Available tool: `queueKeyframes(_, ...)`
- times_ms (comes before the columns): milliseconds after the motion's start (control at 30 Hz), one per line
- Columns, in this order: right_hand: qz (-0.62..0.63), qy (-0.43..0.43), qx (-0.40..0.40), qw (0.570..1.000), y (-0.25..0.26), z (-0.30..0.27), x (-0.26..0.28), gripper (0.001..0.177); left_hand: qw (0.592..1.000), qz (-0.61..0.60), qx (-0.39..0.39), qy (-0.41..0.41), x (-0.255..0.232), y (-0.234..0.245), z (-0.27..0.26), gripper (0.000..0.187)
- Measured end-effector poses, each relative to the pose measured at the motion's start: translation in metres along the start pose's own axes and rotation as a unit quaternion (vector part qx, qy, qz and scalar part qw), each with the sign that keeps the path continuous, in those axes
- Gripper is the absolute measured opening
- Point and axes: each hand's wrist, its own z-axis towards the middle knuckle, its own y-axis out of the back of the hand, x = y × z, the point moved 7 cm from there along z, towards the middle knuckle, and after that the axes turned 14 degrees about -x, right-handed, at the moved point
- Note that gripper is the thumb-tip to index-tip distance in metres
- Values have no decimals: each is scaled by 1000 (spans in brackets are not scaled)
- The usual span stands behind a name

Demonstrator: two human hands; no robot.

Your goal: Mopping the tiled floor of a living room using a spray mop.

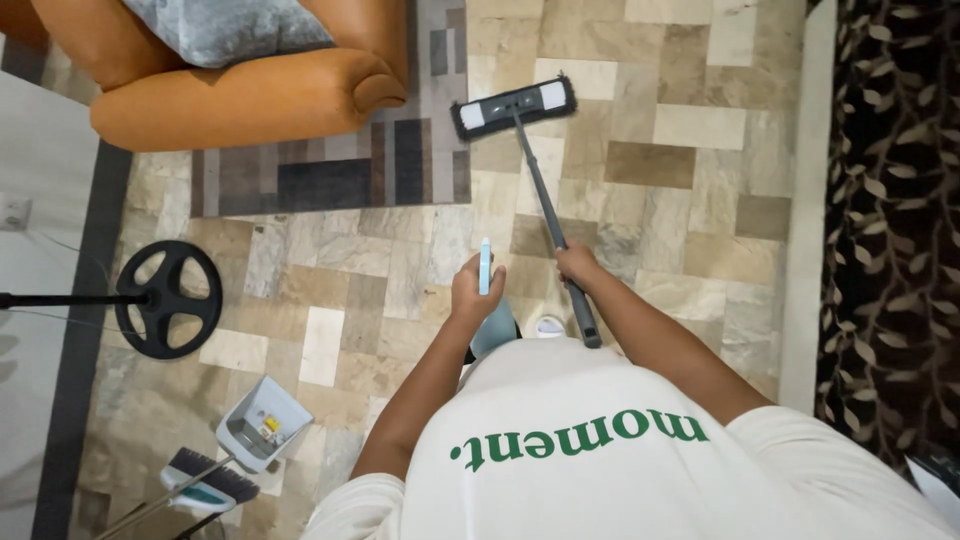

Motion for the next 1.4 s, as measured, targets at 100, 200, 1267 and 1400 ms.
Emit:
queueKeyframes(100,25,34,-3,999,-24,50,30,46,1000,-2,-8,5,16,-1,34,51)
queueKeyframes(200,33,52,2,998,-49,103,61,48,1000,11,5,2,21,2,80,53)
queueKeyframes(1267,-25,-2,-38,999,-85,431,421,55,999,7,40,-27,57,-1,568,52)
queueKeyframes(1400,-16,8,-22,1000,-71,504,465,56,998,22,36,-45,45,-39,633,50)
